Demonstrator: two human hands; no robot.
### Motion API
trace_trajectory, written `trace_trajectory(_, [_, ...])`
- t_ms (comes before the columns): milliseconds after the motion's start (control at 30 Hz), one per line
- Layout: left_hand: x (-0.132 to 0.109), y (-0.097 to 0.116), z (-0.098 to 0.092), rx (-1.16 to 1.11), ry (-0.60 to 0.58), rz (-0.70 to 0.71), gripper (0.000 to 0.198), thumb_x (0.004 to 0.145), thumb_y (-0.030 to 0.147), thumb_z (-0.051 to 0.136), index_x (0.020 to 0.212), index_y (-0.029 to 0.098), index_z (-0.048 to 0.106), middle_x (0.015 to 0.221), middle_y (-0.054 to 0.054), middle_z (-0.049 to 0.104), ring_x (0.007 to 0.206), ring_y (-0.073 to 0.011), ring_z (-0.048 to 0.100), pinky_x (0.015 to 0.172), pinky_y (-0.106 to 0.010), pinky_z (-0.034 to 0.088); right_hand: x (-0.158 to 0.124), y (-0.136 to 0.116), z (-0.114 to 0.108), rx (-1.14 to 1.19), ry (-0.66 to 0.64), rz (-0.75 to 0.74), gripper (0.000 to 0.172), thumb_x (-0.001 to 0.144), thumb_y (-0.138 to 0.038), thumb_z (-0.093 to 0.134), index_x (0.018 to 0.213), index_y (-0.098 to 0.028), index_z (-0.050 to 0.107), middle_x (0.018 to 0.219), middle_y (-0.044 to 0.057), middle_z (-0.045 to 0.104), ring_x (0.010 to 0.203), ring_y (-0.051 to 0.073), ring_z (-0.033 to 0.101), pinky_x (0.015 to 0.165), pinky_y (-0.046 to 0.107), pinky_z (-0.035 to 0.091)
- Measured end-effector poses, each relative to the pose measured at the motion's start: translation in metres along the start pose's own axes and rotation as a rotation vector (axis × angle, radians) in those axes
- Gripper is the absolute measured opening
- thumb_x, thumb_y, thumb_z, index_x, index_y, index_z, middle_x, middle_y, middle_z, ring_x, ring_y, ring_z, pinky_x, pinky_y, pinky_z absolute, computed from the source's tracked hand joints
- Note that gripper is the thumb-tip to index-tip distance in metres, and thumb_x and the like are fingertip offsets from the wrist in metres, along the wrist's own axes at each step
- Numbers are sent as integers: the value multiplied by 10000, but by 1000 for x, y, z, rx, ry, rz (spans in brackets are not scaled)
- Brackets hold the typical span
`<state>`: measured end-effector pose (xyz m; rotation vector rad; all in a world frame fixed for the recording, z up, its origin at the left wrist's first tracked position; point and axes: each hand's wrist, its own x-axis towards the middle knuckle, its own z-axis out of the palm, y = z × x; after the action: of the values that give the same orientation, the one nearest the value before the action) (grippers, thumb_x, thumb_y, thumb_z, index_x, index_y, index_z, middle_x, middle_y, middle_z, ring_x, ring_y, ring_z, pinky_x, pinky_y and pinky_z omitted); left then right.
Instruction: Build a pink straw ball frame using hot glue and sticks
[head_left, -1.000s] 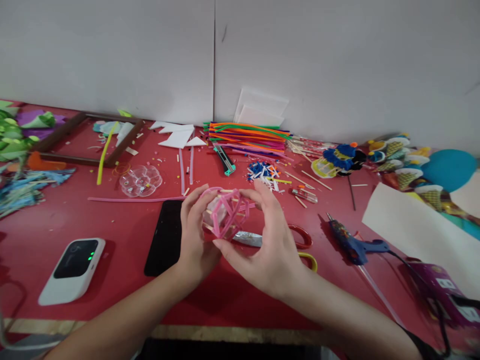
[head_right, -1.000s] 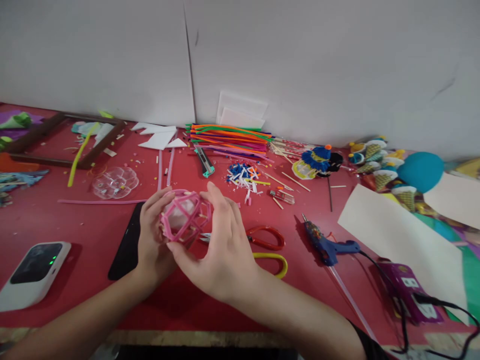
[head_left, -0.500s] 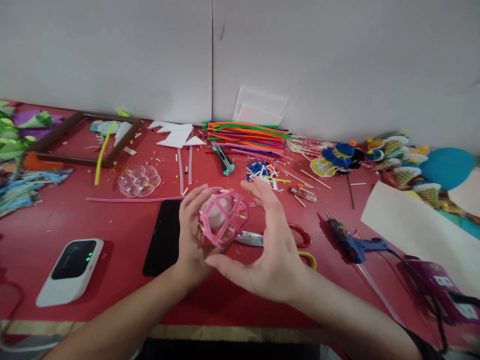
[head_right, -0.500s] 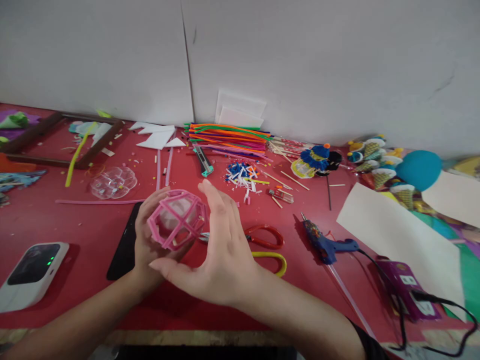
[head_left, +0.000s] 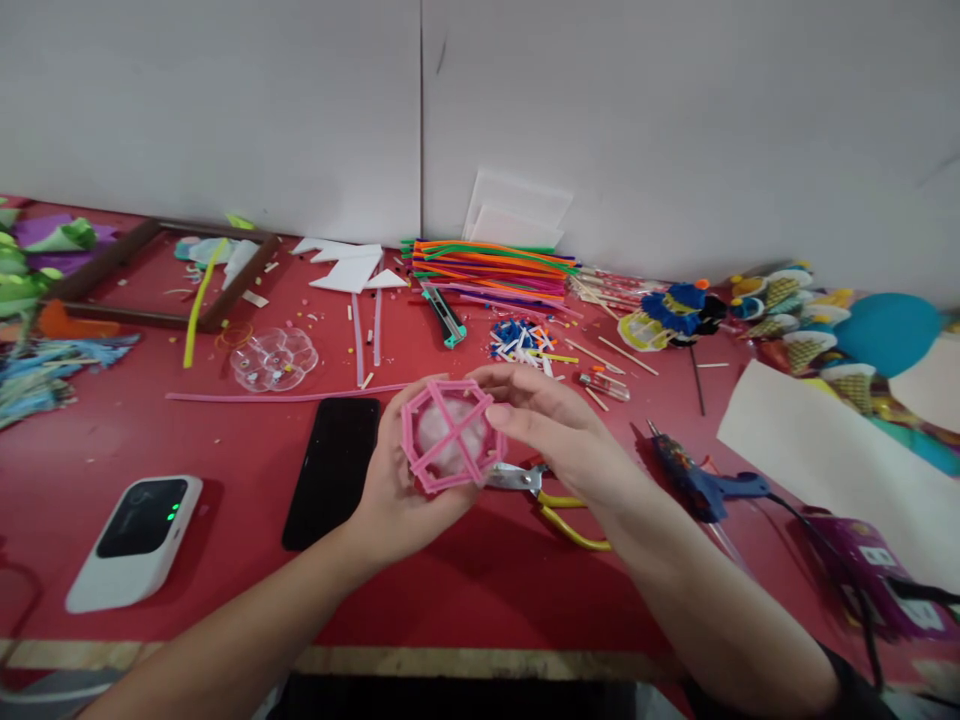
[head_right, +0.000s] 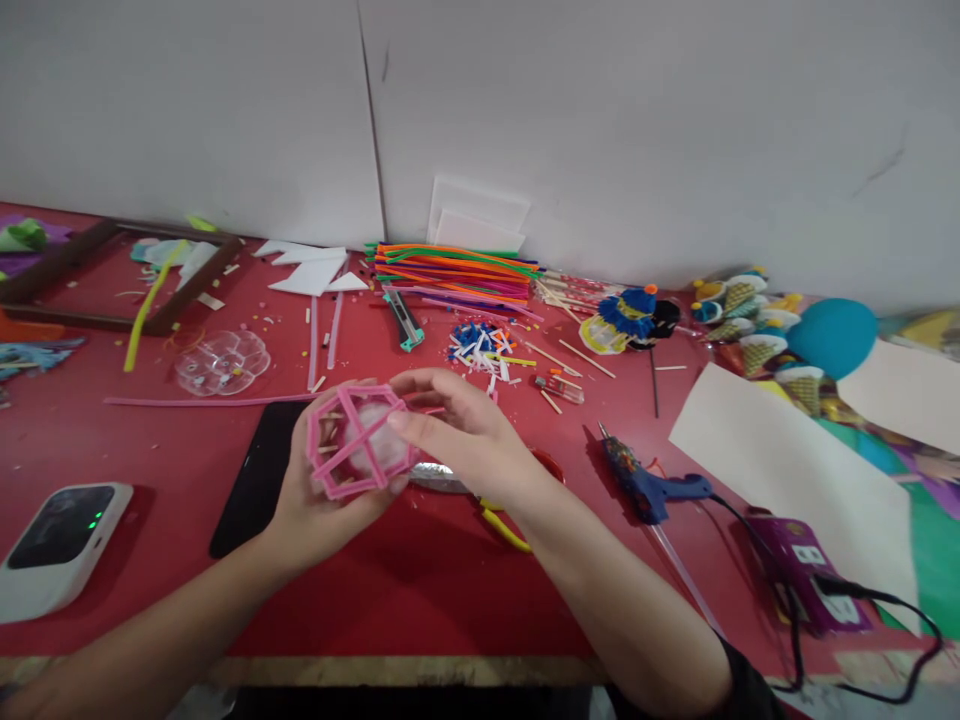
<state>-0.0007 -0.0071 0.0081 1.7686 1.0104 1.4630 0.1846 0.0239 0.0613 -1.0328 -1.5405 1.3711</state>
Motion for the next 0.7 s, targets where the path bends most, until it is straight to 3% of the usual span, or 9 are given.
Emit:
trace_trajectory(400, [-3, 0, -4, -157, -46, -116, 930, 638, 319, 961, 1432, 287, 478, 1475, -128, 530, 1303, -311, 612, 1009, -456, 599, -8, -4, 7, 53, 16, -20, 286, 858, -338, 754, 1112, -242, 667, 1137, 48, 736, 1015, 169, 717, 845, 321, 617])
trace_trajectory(500, [-3, -3, -4, -93, -38, -78, 916, 649, 323, 953, 1430, 263, 478, 1472, -148, 525, 1342, -333, 574, 1046, -495, 567, -7, -6, 4, -54, 191, -140, 240, 866, -322, 747, 1085, -247, 687, 1126, 41, 730, 1066, 183, 708, 922, 354, 603])
trace_trajectory(600, [-2, -5, -4, -53, -20, -36, 861, 669, 326, 943, 1397, 262, 487, 1462, -144, 533, 1346, -329, 567, 1063, -516, 547, -10, -12, 1, -242, 394, -326, 123, 891, -222, 714, 1012, -240, 698, 1001, 15, 737, 956, 161, 717, 879, 332, 593])
trace_trajectory(700, [-2, -6, -2, -54, 20, -36, 879, 634, 358, 963, 1361, 278, 475, 1399, -113, 558, 1264, -294, 622, 1026, -481, 572, -17, -23, 1, -504, 376, -508, 86, 920, -156, 679, 933, -236, 706, 854, -13, 739, 826, 139, 694, 789, 296, 561])
